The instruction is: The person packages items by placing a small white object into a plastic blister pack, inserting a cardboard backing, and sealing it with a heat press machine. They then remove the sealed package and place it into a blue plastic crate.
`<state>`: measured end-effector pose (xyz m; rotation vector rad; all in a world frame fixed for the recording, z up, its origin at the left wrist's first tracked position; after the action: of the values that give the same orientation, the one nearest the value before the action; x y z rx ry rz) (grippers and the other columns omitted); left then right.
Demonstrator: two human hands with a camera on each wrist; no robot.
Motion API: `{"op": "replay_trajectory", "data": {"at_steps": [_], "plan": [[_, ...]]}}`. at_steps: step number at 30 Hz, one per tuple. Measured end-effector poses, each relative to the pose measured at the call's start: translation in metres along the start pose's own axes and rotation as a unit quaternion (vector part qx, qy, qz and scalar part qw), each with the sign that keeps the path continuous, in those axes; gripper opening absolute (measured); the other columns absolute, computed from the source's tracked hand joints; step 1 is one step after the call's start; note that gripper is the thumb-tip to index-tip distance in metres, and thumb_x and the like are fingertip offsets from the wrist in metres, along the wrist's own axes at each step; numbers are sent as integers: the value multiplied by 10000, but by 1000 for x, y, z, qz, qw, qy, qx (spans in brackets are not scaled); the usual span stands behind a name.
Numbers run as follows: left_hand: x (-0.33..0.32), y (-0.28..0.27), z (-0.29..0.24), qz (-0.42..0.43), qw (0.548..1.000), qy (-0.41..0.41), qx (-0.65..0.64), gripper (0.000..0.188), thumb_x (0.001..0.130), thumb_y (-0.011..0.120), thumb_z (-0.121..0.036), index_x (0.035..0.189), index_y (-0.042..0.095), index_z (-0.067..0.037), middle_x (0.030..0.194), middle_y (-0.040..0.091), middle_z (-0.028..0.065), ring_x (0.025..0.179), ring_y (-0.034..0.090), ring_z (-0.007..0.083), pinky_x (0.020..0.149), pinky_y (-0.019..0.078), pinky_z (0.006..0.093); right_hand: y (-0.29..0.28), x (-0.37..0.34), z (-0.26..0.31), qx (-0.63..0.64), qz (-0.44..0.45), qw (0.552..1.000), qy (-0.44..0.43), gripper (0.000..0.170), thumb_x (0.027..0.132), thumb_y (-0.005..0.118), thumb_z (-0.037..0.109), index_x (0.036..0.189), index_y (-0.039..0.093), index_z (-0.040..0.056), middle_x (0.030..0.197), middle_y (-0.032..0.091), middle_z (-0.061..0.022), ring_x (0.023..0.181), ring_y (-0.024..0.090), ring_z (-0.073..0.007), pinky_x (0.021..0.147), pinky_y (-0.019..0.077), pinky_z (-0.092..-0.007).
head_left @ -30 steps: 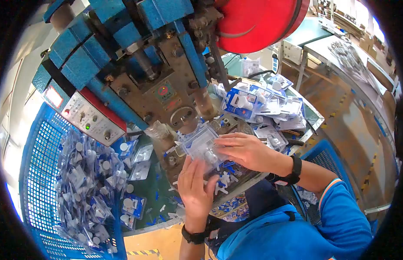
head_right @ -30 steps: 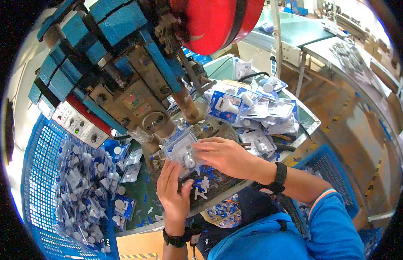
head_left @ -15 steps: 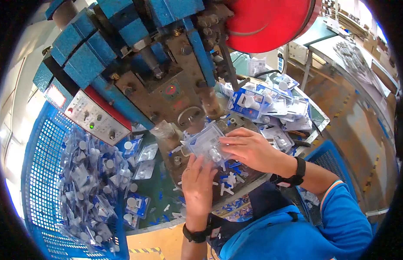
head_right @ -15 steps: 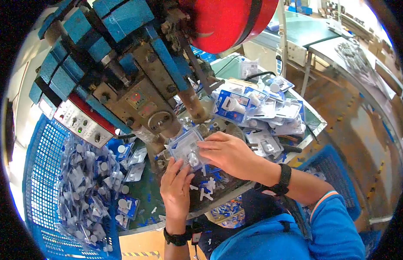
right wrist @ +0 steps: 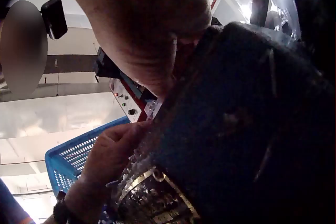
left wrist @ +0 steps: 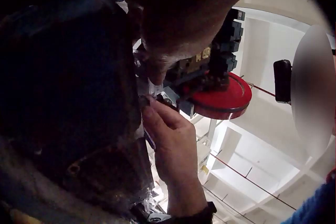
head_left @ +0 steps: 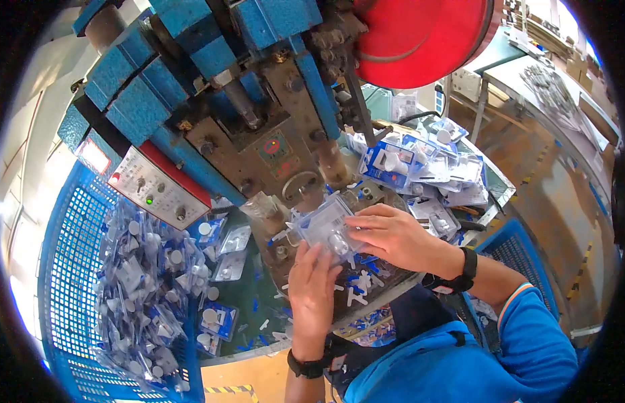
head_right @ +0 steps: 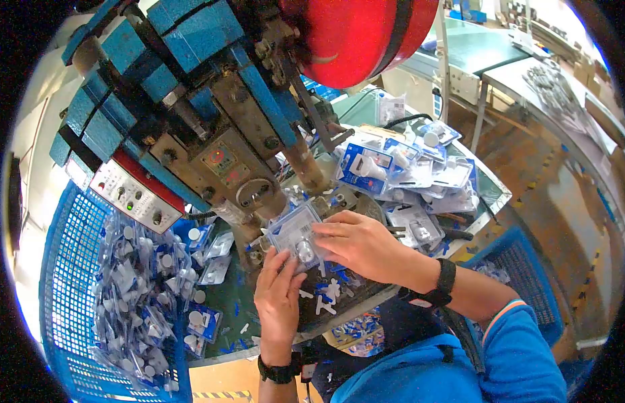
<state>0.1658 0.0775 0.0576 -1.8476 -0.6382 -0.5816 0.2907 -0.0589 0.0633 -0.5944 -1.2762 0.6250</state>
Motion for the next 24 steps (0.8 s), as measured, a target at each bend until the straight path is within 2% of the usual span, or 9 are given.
{"op": "replay_trajectory", "data": {"at_steps": [5,8,11,13,16,24], "plan": [[0,-1,0,2,1000,6,4,291,758,751,-1,1044,692,1,1175,646,155,1192,575,392,965,483,450,-2,2,1,-7,1,1000,-15,275,783,716,164,1025,694,36,1210,637,-72,1099,593,-233,959,493,-334],[0,0,2,4,1000,21,11,333,725,779,8,1043,685,-24,1180,636,158,1183,576,408,938,495,454,0,0,0,8,11,1000,4,340,741,755,142,1061,692,46,1264,621,-68,1135,586,-256,968,498,-365],[0,0,2,4,1000,27,13,327,716,783,9,1029,694,-32,1171,642,157,1174,582,407,929,500,448,1,-1,1,-1,12,1000,2,329,742,754,144,1050,694,44,1259,624,-69,1135,591,-256,965,501,-362],[0,-1,1,5,999,29,13,325,711,784,10,1021,698,-37,1165,646,155,1169,586,407,922,503,444,2,-1,2,-12,4,1000,-3,275,785,708,153,1034,688,38,1229,628,-79,1125,595,-239,974,495,-341],[1,-3,-2,11,1000,3,3,203,770,738,-1,971,719,-14,1164,660,154,1189,585,385,968,486,447,1,0,5,-29,2,999,-14,253,811,681,157,1030,682,30,1212,629,-91,1125,597,-230,983,491,-330],[1,-3,0,10,1000,-8,-13,197,767,744,-4,963,723,-10,1150,664,168,1188,589,387,966,490,441,0,-1,5,-25,-6,1000,-16,251,817,678,156,1032,681,26,1200,635,-97,1138,596,-228,989,488,-327]]}}
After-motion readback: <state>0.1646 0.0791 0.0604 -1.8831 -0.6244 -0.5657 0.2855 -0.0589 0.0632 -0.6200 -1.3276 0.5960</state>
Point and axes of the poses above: each hand's wrist, its own x-axis towards the middle knuckle, its own y-axis out of the palm, z = x × y, the point moved 4 cm from there along x, towards the middle knuckle
